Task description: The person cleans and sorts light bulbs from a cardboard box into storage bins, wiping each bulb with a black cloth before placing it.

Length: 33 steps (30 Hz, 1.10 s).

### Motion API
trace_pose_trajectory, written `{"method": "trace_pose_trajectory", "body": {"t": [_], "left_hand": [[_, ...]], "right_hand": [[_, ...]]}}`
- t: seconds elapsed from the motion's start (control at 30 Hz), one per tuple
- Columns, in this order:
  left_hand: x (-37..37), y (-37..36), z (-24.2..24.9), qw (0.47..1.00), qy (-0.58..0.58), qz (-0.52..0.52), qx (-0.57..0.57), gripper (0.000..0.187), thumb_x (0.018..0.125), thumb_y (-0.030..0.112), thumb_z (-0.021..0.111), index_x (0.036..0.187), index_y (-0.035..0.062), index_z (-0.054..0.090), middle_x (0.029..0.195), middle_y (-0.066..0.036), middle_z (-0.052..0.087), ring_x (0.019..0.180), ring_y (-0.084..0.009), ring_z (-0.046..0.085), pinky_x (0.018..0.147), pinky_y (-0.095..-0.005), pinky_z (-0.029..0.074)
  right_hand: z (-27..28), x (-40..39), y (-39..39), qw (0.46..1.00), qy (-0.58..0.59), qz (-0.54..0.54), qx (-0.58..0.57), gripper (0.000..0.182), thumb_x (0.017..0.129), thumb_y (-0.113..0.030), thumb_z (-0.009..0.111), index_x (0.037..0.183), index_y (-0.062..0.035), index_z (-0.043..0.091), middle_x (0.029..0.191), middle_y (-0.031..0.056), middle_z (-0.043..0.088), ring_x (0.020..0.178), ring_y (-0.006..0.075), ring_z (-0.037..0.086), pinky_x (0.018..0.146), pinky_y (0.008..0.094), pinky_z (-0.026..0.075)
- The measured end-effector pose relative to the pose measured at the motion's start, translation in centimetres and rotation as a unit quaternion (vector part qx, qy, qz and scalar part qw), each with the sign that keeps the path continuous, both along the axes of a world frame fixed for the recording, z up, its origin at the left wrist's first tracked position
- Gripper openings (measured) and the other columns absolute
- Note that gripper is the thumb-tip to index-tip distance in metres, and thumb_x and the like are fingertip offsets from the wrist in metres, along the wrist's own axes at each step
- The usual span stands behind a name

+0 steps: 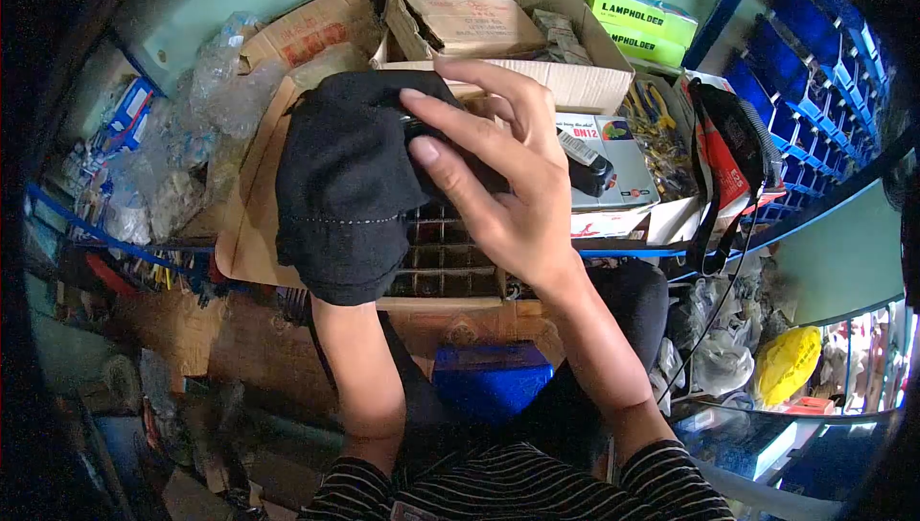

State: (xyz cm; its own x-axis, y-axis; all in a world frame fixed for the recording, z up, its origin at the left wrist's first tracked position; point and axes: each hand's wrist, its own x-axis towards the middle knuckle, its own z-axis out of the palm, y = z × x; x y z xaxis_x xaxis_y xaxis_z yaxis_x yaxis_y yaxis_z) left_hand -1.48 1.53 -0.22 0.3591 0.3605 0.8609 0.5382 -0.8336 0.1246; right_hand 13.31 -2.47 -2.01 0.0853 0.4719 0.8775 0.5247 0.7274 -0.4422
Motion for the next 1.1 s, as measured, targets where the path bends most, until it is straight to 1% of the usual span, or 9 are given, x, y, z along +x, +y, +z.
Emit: {"method": "trace_pose_trajectory", "body": {"t": [0.1, 0.4, 0.53, 0.6, 0.67, 0.83, 0.93, 0.97, 1.1], "left_hand": [[0.2, -0.1, -0.4, 1.0, -0.008, 0.005, 0.006, 0.029, 0.078, 0.008, 0.068, 0.105, 0.0029, 0.061, 0.097, -0.02, 0.066, 0.094, -0.0352, 0.065, 0.08, -0.0431, 0.051], [1.1, -1.0, -0.8, 0.998, -0.04, 0.007, -0.043, 0.029, 0.08, 0.009, 0.067, 0.108, 0.003, 0.062, 0.098, -0.019, 0.066, 0.094, -0.0346, 0.065, 0.081, -0.0427, 0.051], [1.0, -0.6, -0.8, 0.996, -0.056, 0.003, -0.065, 0.029, 0.081, 0.01, 0.067, 0.109, 0.003, 0.062, 0.099, -0.019, 0.067, 0.094, -0.0344, 0.065, 0.081, -0.0425, 0.051], [1.0, -0.6, -0.8, 0.995, -0.059, 0.003, -0.074, 0.029, 0.082, 0.01, 0.067, 0.109, 0.0031, 0.062, 0.099, -0.019, 0.067, 0.095, -0.0343, 0.065, 0.081, -0.0424, 0.051], [1.0, -0.8, -0.7, 0.995, -0.055, 0.002, -0.085, 0.029, 0.082, 0.011, 0.067, 0.109, 0.0031, 0.062, 0.099, -0.019, 0.067, 0.095, -0.0341, 0.065, 0.081, -0.0423, 0.051], [1.3, -1.5, -0.7, 0.995, -0.019, -0.003, -0.102, 0.029, 0.083, 0.012, 0.066, 0.111, 0.0032, 0.063, 0.1, -0.019, 0.067, 0.095, -0.0338, 0.065, 0.082, -0.042, 0.051], [1.3, -2.1, -0.3, 0.994, 0.002, -0.003, -0.11, 0.029, 0.084, 0.012, 0.066, 0.111, 0.0032, 0.063, 0.101, -0.019, 0.067, 0.095, -0.0336, 0.065, 0.082, -0.0419, 0.051], [1.3, -2.2, -0.3, 0.993, 0.006, -0.004, -0.114, 0.029, 0.084, 0.012, 0.066, 0.112, 0.0032, 0.063, 0.101, -0.019, 0.067, 0.095, -0.0336, 0.065, 0.082, -0.0418, 0.051], [1.4, -2.1, -0.1, 0.991, 0.005, -0.008, -0.132, 0.029, 0.085, 0.013, 0.065, 0.113, 0.0033, 0.064, 0.101, -0.019, 0.067, 0.096, -0.0333, 0.066, 0.082, -0.0416, 0.051]], "right_hand": [[-0.5, -0.2, 0.5, 0.998, 0.011, -0.042, 0.051, 0.031, 0.077, -0.008, 0.078, 0.108, -0.0113, 0.076, 0.115, 0.0083, 0.063, 0.103, 0.0254, 0.055, 0.086, 0.0358, 0.045], [-1.5, -1.4, 0.3, 0.987, 0.154, 0.049, -0.011, 0.029, 0.077, -0.009, 0.08, 0.106, -0.0112, 0.078, 0.119, 0.0095, 0.062, 0.105, 0.0246, 0.055, 0.09, 0.0328, 0.044], [-1.0, -0.1, -0.1, 0.996, 0.08, -0.025, -0.021, 0.019, 0.084, -0.011, 0.074, 0.103, -0.0091, 0.077, 0.112, 0.0107, 0.063, 0.104, 0.0242, 0.056, 0.09, 0.0335, 0.045], [-0.6, 0.9, 0.5, 0.986, 0.157, -0.039, -0.029, 0.017, 0.088, -0.013, 0.071, 0.104, -0.0066, 0.075, 0.105, 0.0107, 0.064, 0.101, 0.0227, 0.059, 0.09, 0.0329, 0.045], [0.0, 1.9, 0.3, 0.979, 0.185, 0.014, -0.086, 0.021, 0.094, -0.014, 0.066, 0.113, -0.0035, 0.069, 0.099, 0.0073, 0.064, 0.093, 0.0158, 0.061, 0.085, 0.0277, 0.047], [0.9, 2.5, -0.9, 0.958, 0.184, 0.188, -0.116, 0.033, 0.093, -0.012, 0.069, 0.125, -0.0036, 0.063, 0.093, 0.0009, 0.059, 0.085, 0.0084, 0.054, 0.079, 0.0225, 0.044], [1.3, 2.9, -1.0, 0.972, 0.083, 0.178, -0.126, 0.037, 0.091, -0.013, 0.071, 0.126, -0.0042, 0.063, 0.092, -0.0004, 0.059, 0.086, 0.0077, 0.055, 0.079, 0.0226, 0.044], [1.5, 2.5, -1.4, 0.958, 0.147, 0.186, -0.163, 0.031, 0.092, -0.015, 0.071, 0.12, -0.0038, 0.065, 0.091, -0.0007, 0.061, 0.083, 0.0071, 0.056, 0.077, 0.0223, 0.046], [1.5, 2.9, -1.3, 0.956, 0.173, 0.161, -0.172, 0.019, 0.094, -0.017, 0.07, 0.104, -0.0026, 0.063, 0.088, 0.0003, 0.066, 0.08, 0.0068, 0.06, 0.073, 0.0228, 0.049]]}}
